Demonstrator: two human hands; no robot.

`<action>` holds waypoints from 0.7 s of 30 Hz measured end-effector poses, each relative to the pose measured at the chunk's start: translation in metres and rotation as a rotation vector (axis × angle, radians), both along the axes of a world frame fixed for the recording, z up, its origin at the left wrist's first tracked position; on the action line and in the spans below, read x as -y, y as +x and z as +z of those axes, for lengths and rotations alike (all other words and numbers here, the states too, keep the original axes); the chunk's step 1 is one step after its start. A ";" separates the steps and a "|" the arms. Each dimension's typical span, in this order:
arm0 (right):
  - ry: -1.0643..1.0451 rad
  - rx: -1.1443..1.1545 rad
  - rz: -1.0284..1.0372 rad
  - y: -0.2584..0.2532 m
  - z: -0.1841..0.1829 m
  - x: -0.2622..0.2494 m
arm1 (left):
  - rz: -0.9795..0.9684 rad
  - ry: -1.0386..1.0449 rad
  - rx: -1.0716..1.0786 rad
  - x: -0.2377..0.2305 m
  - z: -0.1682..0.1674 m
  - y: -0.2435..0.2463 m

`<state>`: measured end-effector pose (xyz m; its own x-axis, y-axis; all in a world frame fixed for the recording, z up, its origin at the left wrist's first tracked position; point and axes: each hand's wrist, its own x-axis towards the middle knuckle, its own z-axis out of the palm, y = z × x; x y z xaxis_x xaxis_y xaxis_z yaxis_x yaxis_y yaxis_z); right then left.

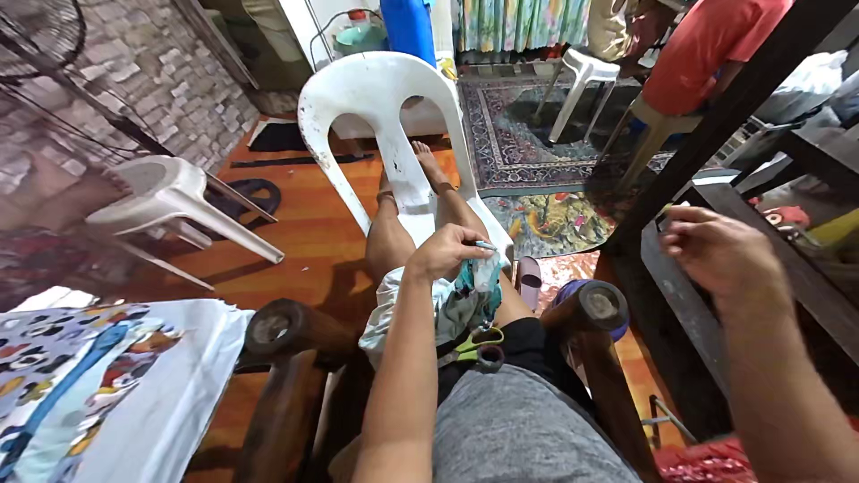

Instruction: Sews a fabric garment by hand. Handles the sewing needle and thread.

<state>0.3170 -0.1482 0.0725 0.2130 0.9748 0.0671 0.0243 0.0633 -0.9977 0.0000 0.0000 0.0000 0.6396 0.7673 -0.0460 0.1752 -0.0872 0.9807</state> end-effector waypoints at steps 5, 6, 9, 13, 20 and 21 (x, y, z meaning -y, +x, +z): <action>-0.042 0.008 0.317 -0.046 -0.062 -0.034 | -0.045 -0.009 -0.032 0.002 -0.002 0.003; -0.026 0.032 0.363 -0.061 -0.066 -0.037 | -0.052 -0.010 -0.043 0.003 -0.001 0.004; 0.035 0.057 0.410 -0.092 -0.074 -0.041 | -0.060 -0.050 -0.064 0.006 0.010 0.005; 0.101 0.163 0.262 -0.108 -0.080 -0.040 | -0.061 -0.075 -0.076 0.011 0.023 0.004; 0.162 0.486 0.116 -0.114 -0.089 -0.039 | -0.086 -0.050 -0.094 0.012 0.026 0.003; 0.170 0.506 0.118 -0.114 -0.088 -0.039 | -0.084 -0.028 -0.103 0.012 0.025 0.003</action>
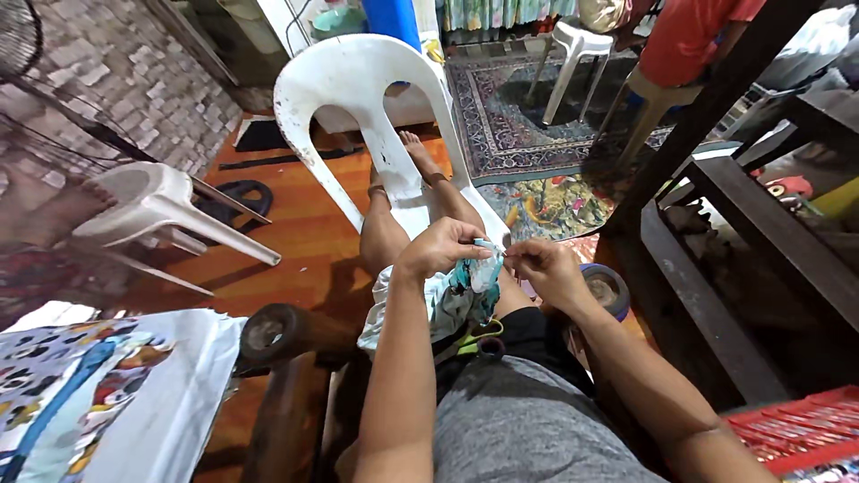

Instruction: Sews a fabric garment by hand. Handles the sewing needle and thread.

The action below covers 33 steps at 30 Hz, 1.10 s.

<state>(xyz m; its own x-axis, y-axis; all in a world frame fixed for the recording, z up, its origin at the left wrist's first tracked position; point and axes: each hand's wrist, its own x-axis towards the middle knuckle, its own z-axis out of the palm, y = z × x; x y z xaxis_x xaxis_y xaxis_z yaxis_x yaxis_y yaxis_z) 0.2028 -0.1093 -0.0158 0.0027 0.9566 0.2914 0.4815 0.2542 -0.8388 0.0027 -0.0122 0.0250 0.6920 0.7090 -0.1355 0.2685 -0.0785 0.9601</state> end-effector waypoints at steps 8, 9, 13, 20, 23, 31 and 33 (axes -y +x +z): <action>0.044 0.042 0.012 -0.003 -0.003 -0.002 | -0.017 0.085 -0.021 -0.003 -0.007 -0.004; 0.044 0.041 0.012 -0.003 -0.003 -0.002 | -0.020 0.082 -0.016 -0.003 -0.007 -0.004; 0.040 0.037 0.005 -0.004 -0.004 -0.004 | -0.024 0.065 0.009 -0.002 -0.006 -0.004; 0.024 0.025 0.004 -0.004 -0.003 -0.004 | -0.025 0.072 0.003 -0.002 -0.005 -0.004; 0.039 0.018 0.003 -0.005 -0.004 -0.004 | -0.026 0.092 -0.018 -0.002 -0.003 -0.003; 0.011 -0.018 -0.031 -0.008 -0.003 -0.003 | -0.017 0.313 -0.223 0.005 0.010 0.004; -0.006 -0.035 -0.042 -0.009 -0.004 -0.003 | -0.026 0.400 -0.272 0.007 0.013 0.007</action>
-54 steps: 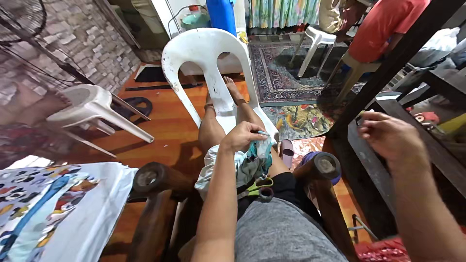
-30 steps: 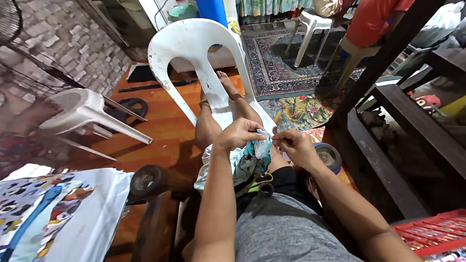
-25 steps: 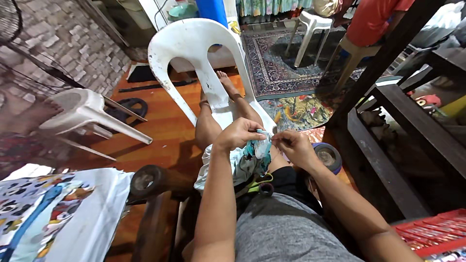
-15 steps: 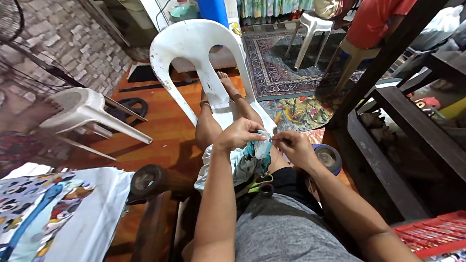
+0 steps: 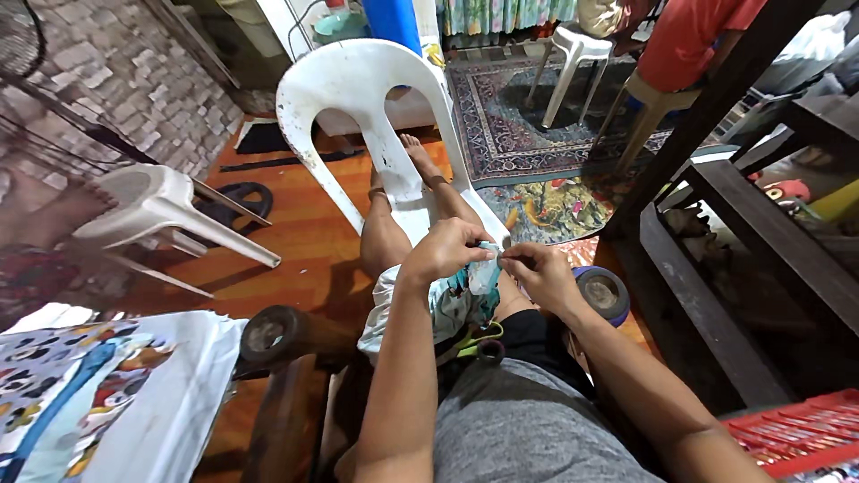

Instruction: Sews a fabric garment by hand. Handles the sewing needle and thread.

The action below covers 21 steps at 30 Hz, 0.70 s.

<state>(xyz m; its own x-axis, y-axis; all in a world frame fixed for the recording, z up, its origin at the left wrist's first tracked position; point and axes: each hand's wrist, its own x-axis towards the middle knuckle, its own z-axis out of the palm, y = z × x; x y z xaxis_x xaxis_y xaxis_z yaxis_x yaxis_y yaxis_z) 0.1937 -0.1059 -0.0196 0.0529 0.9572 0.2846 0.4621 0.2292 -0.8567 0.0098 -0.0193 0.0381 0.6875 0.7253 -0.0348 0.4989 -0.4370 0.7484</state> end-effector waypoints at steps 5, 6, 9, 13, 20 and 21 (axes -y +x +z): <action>-0.034 -0.094 -0.041 -0.003 -0.003 -0.003 | 0.044 0.066 -0.035 0.006 0.006 0.008; -0.043 -0.115 -0.052 -0.004 -0.003 -0.003 | 0.063 0.077 -0.031 0.008 0.006 0.009; -0.060 -0.165 -0.082 -0.005 -0.004 -0.006 | 0.108 0.097 -0.026 0.014 0.006 0.012; -0.061 -0.210 -0.089 -0.006 -0.007 -0.010 | 0.153 0.057 -0.020 0.013 0.005 0.016; -0.067 -0.214 -0.076 -0.005 -0.009 -0.012 | 0.213 0.047 -0.017 0.012 0.003 0.016; -0.069 -0.211 -0.071 -0.005 -0.008 -0.012 | 0.215 0.045 -0.012 0.013 0.002 0.016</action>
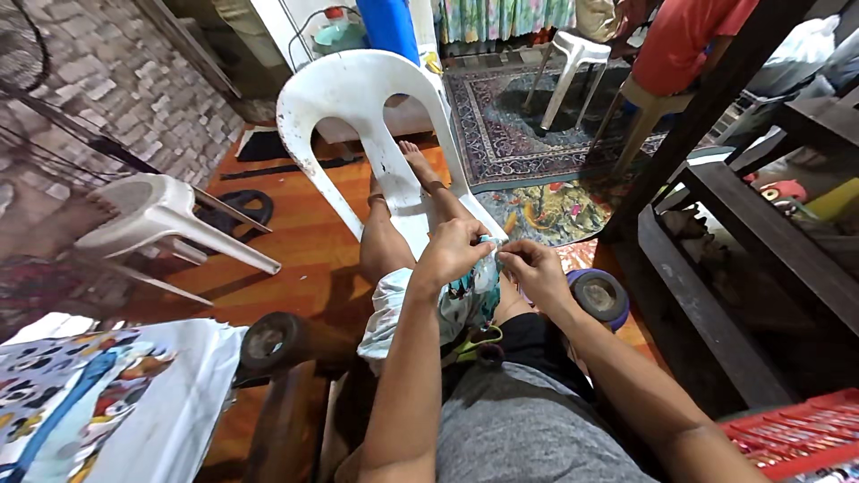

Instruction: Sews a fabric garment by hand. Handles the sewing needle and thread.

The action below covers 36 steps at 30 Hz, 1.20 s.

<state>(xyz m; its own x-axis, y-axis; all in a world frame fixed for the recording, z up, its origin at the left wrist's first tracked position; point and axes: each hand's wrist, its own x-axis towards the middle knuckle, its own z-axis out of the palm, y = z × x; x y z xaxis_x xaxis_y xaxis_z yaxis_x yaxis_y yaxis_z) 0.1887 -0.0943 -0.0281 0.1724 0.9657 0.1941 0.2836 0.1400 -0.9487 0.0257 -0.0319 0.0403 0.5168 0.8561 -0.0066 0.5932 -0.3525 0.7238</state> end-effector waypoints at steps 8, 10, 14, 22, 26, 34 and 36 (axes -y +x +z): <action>-0.001 -0.003 0.017 0.000 0.002 0.003 | -0.012 0.021 0.031 -0.001 -0.002 -0.002; 0.000 0.001 0.021 0.000 0.002 0.003 | -0.018 0.027 0.024 -0.002 -0.002 -0.003; -0.002 0.007 0.024 0.000 0.002 0.003 | -0.031 0.030 0.021 -0.002 -0.002 -0.003; 0.003 0.007 0.021 0.000 0.003 0.004 | -0.049 0.045 0.010 -0.002 -0.001 -0.003; -0.007 -0.014 0.022 0.000 0.003 0.004 | -0.053 0.063 -0.001 -0.001 0.001 -0.003; 0.002 -0.036 -0.001 -0.003 0.001 0.002 | -0.041 0.102 -0.029 0.004 0.006 -0.001; 0.008 -0.047 -0.009 -0.003 0.001 0.002 | -0.032 0.101 -0.030 0.005 0.006 0.000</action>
